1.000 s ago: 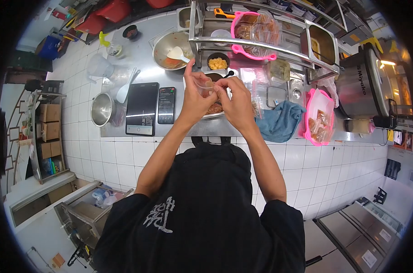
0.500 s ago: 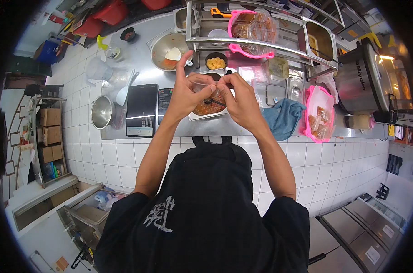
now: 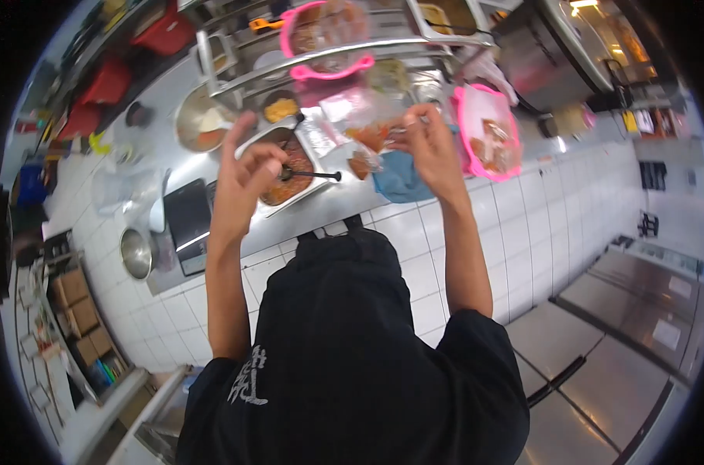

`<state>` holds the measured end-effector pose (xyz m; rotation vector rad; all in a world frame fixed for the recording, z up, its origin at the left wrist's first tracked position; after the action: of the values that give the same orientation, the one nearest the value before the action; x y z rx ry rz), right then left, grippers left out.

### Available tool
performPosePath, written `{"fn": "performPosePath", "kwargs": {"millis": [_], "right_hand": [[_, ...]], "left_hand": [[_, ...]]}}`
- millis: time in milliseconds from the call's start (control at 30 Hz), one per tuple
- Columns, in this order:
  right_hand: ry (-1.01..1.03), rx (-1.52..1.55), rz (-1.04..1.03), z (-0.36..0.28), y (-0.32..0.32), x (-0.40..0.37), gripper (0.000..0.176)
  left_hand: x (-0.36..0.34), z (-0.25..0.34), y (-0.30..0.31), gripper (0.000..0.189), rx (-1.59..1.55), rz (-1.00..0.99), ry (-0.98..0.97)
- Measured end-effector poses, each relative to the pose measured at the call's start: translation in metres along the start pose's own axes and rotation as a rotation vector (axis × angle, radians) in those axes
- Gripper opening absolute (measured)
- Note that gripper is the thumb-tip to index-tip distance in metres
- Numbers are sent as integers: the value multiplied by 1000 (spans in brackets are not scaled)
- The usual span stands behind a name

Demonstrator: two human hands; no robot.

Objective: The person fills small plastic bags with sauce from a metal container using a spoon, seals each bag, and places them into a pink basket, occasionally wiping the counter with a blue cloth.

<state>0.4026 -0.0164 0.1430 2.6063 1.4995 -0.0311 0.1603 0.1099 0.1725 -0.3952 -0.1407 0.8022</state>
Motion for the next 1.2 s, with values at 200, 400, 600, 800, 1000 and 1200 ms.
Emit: {"fn": "performPosePath", "kwargs": {"millis": [200, 400, 600, 800, 1000, 1200], "right_hand": [[19, -216, 534, 22, 173, -26, 22], [-37, -246, 851, 58, 286, -37, 22], [-197, 80, 843, 168, 331, 13, 27], [-96, -658, 964, 116, 262, -14, 29], [264, -1024, 338, 203, 80, -34, 29], [275, -1024, 405, 204, 74, -31, 15]], "left_hand": [[-24, -143, -132, 56, 575, -684, 230], [24, -302, -171, 56, 1566, -427, -317], [42, -320, -175, 29, 1527, -544, -439], [61, -326, -178, 12, 1461, -430, -342], [71, -325, -166, 10, 1304, -459, -268], [63, -317, -155, 16, 1265, -460, -314]]}}
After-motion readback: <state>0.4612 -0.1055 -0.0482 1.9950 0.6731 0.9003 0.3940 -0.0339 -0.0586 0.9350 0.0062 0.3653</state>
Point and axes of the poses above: each hand's wrist, its own x-axis towards the middle knuckle, its own y-axis out of the back of the hand, z = x × y, the point moved 8 cm from there along x, towards the middle knuckle, and after that the axes turned 9 degrees about -x, right-handed, at the moved point
